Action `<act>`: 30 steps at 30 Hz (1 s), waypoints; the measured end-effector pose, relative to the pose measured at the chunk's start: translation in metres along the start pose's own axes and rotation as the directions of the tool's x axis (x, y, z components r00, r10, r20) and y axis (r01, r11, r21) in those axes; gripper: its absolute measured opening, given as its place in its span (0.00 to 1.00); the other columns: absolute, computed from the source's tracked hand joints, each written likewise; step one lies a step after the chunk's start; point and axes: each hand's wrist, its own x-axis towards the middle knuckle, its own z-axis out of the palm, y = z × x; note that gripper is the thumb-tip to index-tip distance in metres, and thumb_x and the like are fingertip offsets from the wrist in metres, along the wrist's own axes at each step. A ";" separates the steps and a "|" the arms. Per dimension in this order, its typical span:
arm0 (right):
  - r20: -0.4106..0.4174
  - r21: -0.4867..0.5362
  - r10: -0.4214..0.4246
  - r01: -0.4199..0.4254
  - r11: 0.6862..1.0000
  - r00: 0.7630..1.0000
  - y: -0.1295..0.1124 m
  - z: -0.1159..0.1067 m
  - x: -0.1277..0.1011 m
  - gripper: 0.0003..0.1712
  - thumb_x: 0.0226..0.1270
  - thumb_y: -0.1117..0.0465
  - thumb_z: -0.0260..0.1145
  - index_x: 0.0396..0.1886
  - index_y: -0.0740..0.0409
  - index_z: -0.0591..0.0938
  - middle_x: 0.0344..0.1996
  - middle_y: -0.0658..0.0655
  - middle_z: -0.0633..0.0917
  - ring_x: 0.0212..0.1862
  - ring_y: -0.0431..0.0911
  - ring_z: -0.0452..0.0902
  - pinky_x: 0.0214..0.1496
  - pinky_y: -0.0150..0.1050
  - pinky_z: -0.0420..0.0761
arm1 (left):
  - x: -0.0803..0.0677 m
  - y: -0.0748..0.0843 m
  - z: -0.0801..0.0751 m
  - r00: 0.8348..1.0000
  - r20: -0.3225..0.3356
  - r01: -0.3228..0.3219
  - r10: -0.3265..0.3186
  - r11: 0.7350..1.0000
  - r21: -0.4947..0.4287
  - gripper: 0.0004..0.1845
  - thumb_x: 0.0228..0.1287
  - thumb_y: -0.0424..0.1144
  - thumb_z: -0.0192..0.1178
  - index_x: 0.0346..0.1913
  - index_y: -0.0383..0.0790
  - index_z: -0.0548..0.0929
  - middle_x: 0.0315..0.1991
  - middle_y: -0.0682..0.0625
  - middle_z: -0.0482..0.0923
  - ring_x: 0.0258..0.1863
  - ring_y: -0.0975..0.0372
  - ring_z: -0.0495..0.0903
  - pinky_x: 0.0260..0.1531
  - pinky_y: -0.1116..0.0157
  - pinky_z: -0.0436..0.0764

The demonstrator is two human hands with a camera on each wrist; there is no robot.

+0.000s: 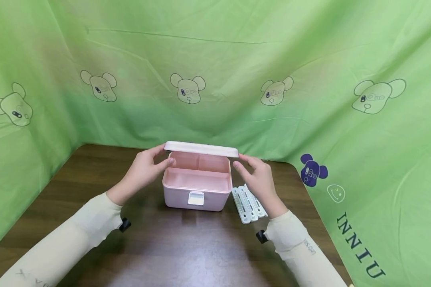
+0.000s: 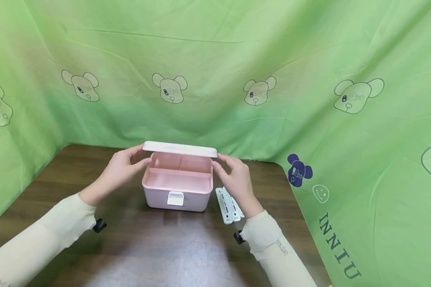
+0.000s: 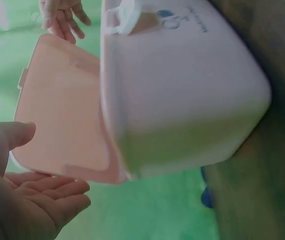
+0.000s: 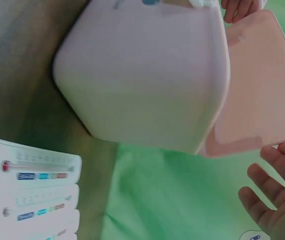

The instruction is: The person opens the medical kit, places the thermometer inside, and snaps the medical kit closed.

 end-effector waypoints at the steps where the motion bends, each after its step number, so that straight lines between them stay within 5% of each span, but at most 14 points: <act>1: 0.002 0.015 0.015 -0.015 1.000 1.000 0.000 -0.001 0.003 0.21 0.68 0.54 0.74 0.56 0.60 0.87 0.51 0.61 0.89 0.54 0.54 0.85 0.58 0.49 0.83 | 0.003 0.001 -0.002 1.000 0.001 0.001 -0.001 1.000 -0.018 0.35 0.70 0.50 0.67 0.74 0.39 0.72 0.63 0.41 0.81 0.66 0.48 0.77 0.66 0.46 0.75; 7: 0.048 0.152 0.157 -0.162 0.975 0.986 0.000 -0.003 0.024 0.22 0.74 0.48 0.68 0.59 0.55 0.86 0.54 0.56 0.89 0.44 0.43 0.85 0.45 0.29 0.82 | 0.024 0.007 -0.007 1.000 0.006 -0.006 0.007 0.987 -0.160 0.33 0.71 0.43 0.66 0.74 0.35 0.71 0.67 0.39 0.77 0.69 0.51 0.75 0.66 0.54 0.77; 10: 0.071 0.201 0.204 -0.214 0.956 0.976 0.000 -0.003 0.034 0.23 0.75 0.46 0.66 0.61 0.54 0.85 0.55 0.56 0.88 0.47 0.40 0.83 0.47 0.27 0.80 | 0.033 0.008 -0.007 1.000 0.000 -0.009 0.009 0.986 -0.167 0.34 0.71 0.44 0.66 0.75 0.35 0.70 0.68 0.39 0.76 0.70 0.53 0.74 0.67 0.57 0.75; 17: 0.099 0.242 0.253 -0.270 0.932 0.962 0.001 0.003 0.056 0.24 0.76 0.51 0.65 0.66 0.54 0.82 0.59 0.57 0.86 0.54 0.49 0.83 0.50 0.32 0.79 | 0.058 0.010 -0.015 0.999 0.016 0.038 -0.036 0.981 -0.190 0.34 0.72 0.42 0.66 0.75 0.34 0.68 0.68 0.39 0.76 0.68 0.52 0.76 0.64 0.55 0.79; 25: 0.157 0.258 0.205 -0.241 0.936 0.966 -0.010 0.000 0.074 0.26 0.77 0.62 0.63 0.70 0.66 0.75 0.64 0.66 0.81 0.64 0.57 0.78 0.65 0.50 0.78 | 0.083 0.008 -0.016 0.997 0.028 0.074 -0.069 0.971 -0.229 0.36 0.71 0.43 0.66 0.76 0.36 0.67 0.69 0.40 0.75 0.69 0.54 0.75 0.65 0.58 0.78; 30: 0.190 0.276 0.186 -0.234 0.932 0.964 -0.014 -0.002 0.080 0.29 0.76 0.64 0.64 0.72 0.67 0.72 0.65 0.68 0.79 0.65 0.60 0.76 0.67 0.52 0.77 | 0.093 0.002 -0.013 0.997 0.031 0.077 -0.071 0.954 -0.289 0.37 0.70 0.41 0.67 0.77 0.35 0.66 0.71 0.39 0.73 0.70 0.53 0.74 0.66 0.59 0.77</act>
